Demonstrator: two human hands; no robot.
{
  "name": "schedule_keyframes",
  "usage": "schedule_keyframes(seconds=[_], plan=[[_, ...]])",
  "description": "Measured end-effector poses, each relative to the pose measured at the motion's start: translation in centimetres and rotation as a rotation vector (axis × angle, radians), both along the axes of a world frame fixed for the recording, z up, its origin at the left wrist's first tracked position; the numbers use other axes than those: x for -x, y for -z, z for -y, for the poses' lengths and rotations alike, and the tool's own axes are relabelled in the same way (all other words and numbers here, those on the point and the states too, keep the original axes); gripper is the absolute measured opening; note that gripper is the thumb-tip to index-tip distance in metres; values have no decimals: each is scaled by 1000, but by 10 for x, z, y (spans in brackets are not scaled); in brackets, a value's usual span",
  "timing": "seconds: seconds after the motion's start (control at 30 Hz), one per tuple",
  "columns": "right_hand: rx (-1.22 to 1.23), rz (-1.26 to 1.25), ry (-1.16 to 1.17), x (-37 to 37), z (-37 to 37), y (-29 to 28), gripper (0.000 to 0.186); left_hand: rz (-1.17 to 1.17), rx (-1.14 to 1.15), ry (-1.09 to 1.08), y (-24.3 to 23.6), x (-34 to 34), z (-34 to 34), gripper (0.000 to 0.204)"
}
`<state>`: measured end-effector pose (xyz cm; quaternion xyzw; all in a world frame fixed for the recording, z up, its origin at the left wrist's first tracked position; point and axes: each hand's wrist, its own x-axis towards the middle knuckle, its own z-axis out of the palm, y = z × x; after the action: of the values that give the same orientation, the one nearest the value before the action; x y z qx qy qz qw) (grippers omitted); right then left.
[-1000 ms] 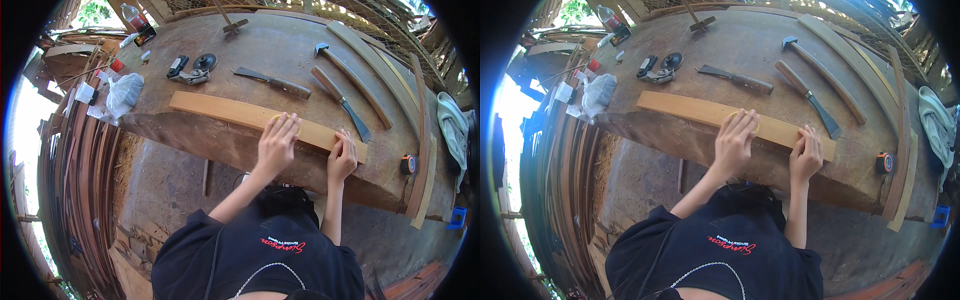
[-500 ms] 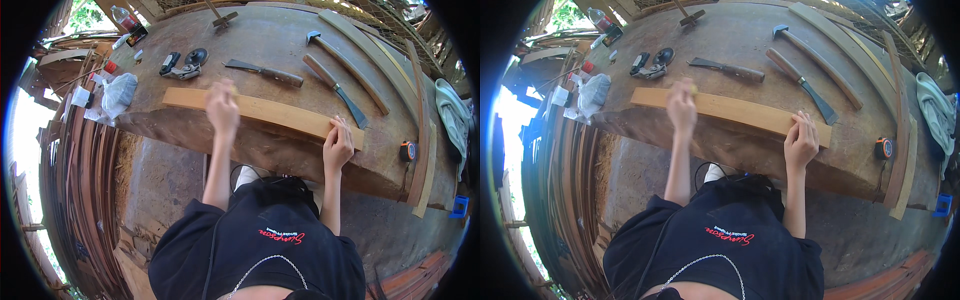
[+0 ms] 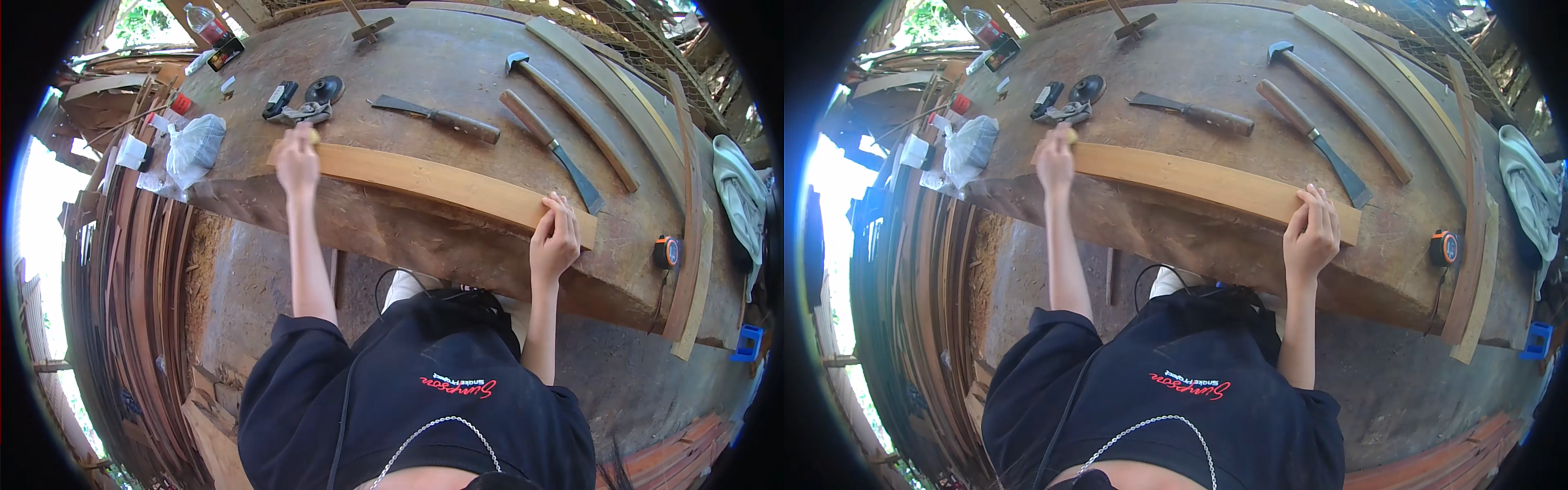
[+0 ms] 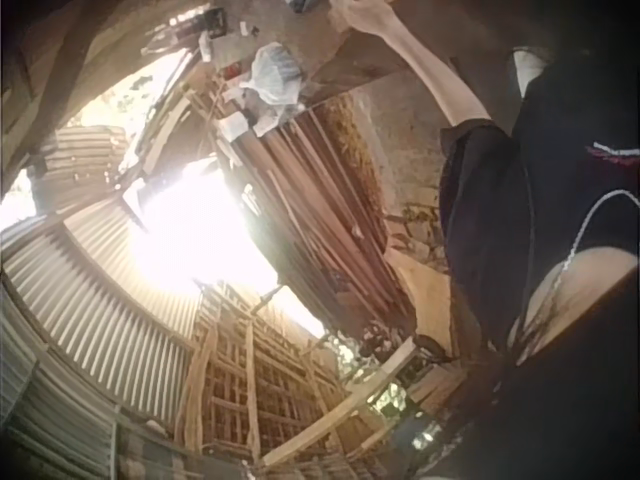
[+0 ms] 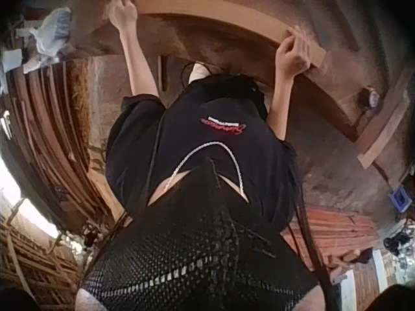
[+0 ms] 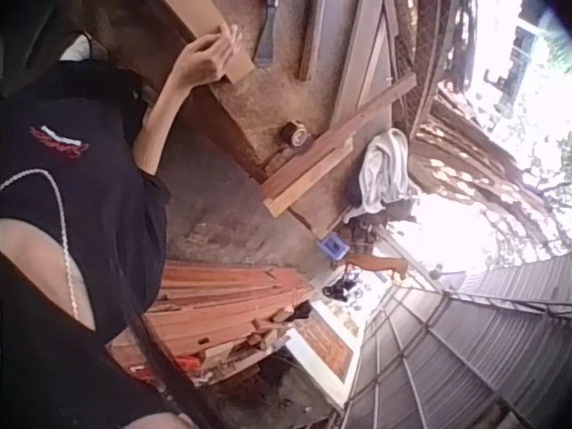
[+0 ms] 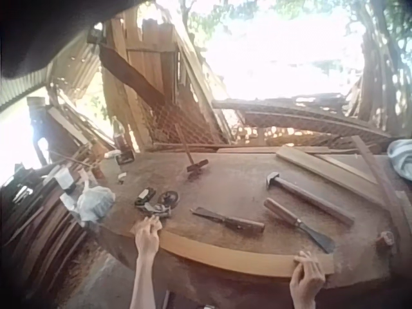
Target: The person uses a chisel and mallet to shape a long wooden plank on a workbench, then smooths the surface with a sanding block. The person holds the chisel with one hand and strikes it with the mallet, then switches to sanding the plank by hand.
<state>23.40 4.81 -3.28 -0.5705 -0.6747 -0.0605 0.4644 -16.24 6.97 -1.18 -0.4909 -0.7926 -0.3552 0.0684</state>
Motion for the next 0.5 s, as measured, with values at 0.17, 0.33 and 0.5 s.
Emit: schedule_keyframes(seconds=[0.17,0.33,0.5], plan=[[9,16,26,-2,1,-2,15,-181,-98,607,-2,-156,10,26],[19,19,17,-2,1,-3,15,-110,-27,674,-4,-180,28,35],[16,14,20,-2,1,0,15,-180,11,245,-7,-63,20,32]])
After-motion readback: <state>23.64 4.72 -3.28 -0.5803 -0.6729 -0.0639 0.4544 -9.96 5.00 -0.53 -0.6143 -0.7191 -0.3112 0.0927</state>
